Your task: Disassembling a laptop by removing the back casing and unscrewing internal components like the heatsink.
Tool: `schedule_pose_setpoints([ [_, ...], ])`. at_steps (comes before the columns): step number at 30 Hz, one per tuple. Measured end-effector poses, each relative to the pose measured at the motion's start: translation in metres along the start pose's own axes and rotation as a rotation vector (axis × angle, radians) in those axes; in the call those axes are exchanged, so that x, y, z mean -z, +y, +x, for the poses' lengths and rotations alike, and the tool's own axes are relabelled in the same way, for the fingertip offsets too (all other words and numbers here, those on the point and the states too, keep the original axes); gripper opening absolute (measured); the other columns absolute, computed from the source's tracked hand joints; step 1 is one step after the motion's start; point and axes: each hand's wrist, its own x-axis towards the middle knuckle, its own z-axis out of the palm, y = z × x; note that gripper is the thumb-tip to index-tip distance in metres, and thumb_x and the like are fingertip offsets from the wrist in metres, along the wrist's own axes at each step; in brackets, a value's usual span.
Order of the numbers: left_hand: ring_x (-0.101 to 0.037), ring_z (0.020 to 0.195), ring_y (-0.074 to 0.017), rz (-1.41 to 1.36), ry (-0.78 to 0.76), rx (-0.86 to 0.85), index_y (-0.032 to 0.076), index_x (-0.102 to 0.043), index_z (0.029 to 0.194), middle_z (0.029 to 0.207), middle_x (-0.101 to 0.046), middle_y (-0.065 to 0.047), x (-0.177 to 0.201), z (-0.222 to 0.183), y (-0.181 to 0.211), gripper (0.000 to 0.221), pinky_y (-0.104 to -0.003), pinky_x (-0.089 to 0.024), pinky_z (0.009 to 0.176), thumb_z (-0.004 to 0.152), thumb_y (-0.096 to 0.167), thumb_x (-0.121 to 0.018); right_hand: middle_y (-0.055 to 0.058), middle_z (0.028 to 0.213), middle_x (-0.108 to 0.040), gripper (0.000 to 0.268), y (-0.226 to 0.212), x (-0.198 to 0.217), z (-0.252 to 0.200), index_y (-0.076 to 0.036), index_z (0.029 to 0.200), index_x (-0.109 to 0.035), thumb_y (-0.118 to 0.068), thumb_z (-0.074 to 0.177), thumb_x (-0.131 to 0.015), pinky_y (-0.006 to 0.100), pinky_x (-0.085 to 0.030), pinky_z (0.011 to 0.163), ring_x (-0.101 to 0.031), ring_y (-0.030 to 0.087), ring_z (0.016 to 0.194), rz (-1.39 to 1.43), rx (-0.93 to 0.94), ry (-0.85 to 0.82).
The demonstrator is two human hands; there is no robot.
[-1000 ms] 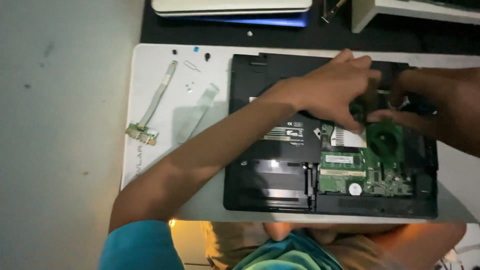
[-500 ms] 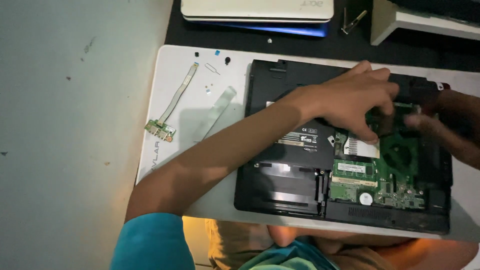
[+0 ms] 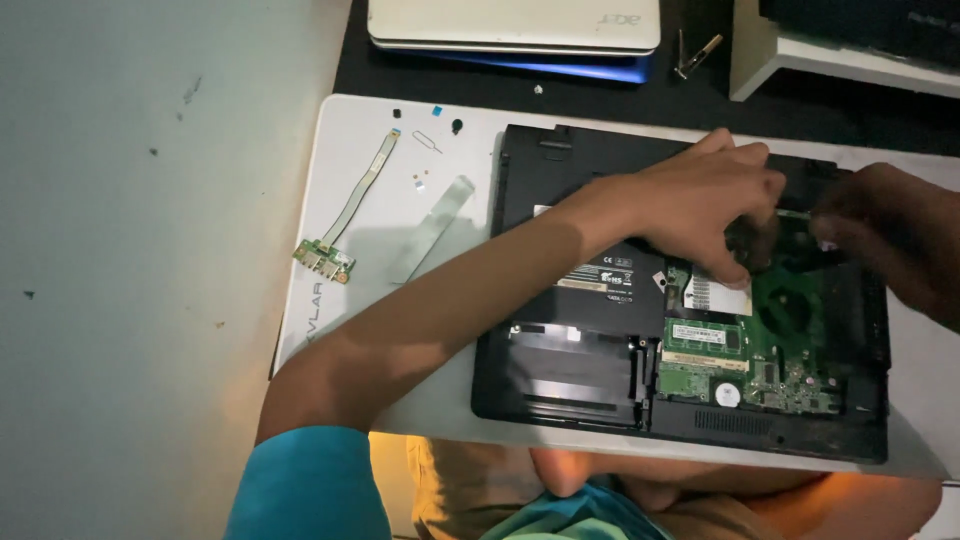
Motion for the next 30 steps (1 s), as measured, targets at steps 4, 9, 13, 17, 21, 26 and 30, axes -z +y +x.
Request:
schedule_pose_setpoints([
  [4, -0.053, 0.099, -0.0225, -0.018, 0.029, 0.004, 0.036, -0.098, 0.084, 0.091, -0.066, 0.004, 0.002, 0.0, 0.002, 0.024, -0.045, -0.036, 0.092, 0.071, 0.056, -0.097, 0.016, 0.113, -0.08, 0.076, -0.008, 0.019, -0.004, -0.001, 0.142, -0.072, 0.014, 0.07, -0.089, 0.043, -0.077, 0.085, -0.089, 0.028, 0.085, -0.011, 0.219, -0.047],
  [9, -0.054, 0.103, -0.0234, 0.005, 0.033, -0.012, 0.031, -0.096, 0.089, 0.101, -0.07, 0.003, -0.007, 0.001, -0.007, 0.037, -0.046, -0.035, 0.096, 0.073, 0.064, -0.102, 0.023, 0.094, -0.084, 0.041, -0.028, 0.011, -0.003, 0.002, 0.134, -0.078, -0.002, 0.094, -0.087, 0.047, -0.072, 0.067, -0.083, 0.035, 0.066, 0.053, -0.032, -0.052],
  [13, -0.059, 0.105, -0.0312, 0.07, 0.084, -0.091, 0.019, -0.093, 0.096, 0.111, -0.072, -0.004, -0.017, 0.003, -0.017, 0.054, -0.053, -0.04, 0.096, 0.077, 0.069, -0.099, 0.012, 0.1, -0.088, 0.028, -0.027, 0.014, -0.009, -0.005, 0.132, -0.079, -0.001, 0.104, -0.082, 0.04, -0.066, 0.065, -0.08, 0.024, 0.065, -0.026, 0.116, -0.016],
  [17, -0.06, 0.114, -0.0295, 0.016, 0.038, -0.044, 0.021, -0.089, 0.097, 0.122, -0.074, -0.004, -0.004, -0.004, -0.003, 0.043, -0.051, -0.037, 0.104, 0.076, 0.057, -0.1, 0.004, 0.112, -0.083, 0.057, -0.067, 0.047, -0.019, -0.018, 0.137, -0.076, -0.002, 0.084, -0.091, 0.043, -0.07, 0.082, -0.085, 0.025, 0.083, -0.233, 0.149, -0.116],
  [21, -0.054, 0.108, -0.0271, 0.046, 0.006, -0.048, 0.024, -0.095, 0.1, 0.109, -0.066, -0.001, 0.006, -0.007, 0.004, 0.036, -0.048, -0.036, 0.101, 0.083, 0.055, -0.097, -0.004, 0.077, -0.088, 0.044, -0.092, 0.05, -0.026, -0.037, 0.137, -0.068, -0.075, 0.117, -0.06, 0.035, -0.062, 0.058, -0.086, 0.02, 0.056, -0.852, -0.018, -0.068],
  [26, -0.052, 0.112, -0.0277, 0.002, -0.062, 0.036, 0.021, -0.096, 0.107, 0.119, -0.07, 0.0, 0.014, -0.01, 0.009, 0.043, -0.048, -0.035, 0.106, 0.08, 0.055, -0.098, -0.006, 0.117, -0.09, 0.037, -0.117, 0.062, -0.027, -0.038, 0.146, -0.066, -0.036, 0.109, -0.073, 0.046, -0.07, 0.063, -0.089, 0.025, 0.068, -0.492, -0.091, -0.204],
  [30, -0.052, 0.106, -0.0258, -0.015, -0.032, 0.002, 0.018, -0.091, 0.094, 0.112, -0.072, -0.001, 0.011, -0.009, 0.003, 0.025, -0.046, -0.035, 0.102, 0.102, 0.035, -0.074, 0.004, 0.084, -0.088, 0.034, -0.106, 0.055, -0.03, -0.033, 0.135, -0.075, -0.053, 0.116, -0.055, 0.043, -0.061, 0.064, -0.082, 0.028, 0.058, -0.624, -0.068, -0.112],
])
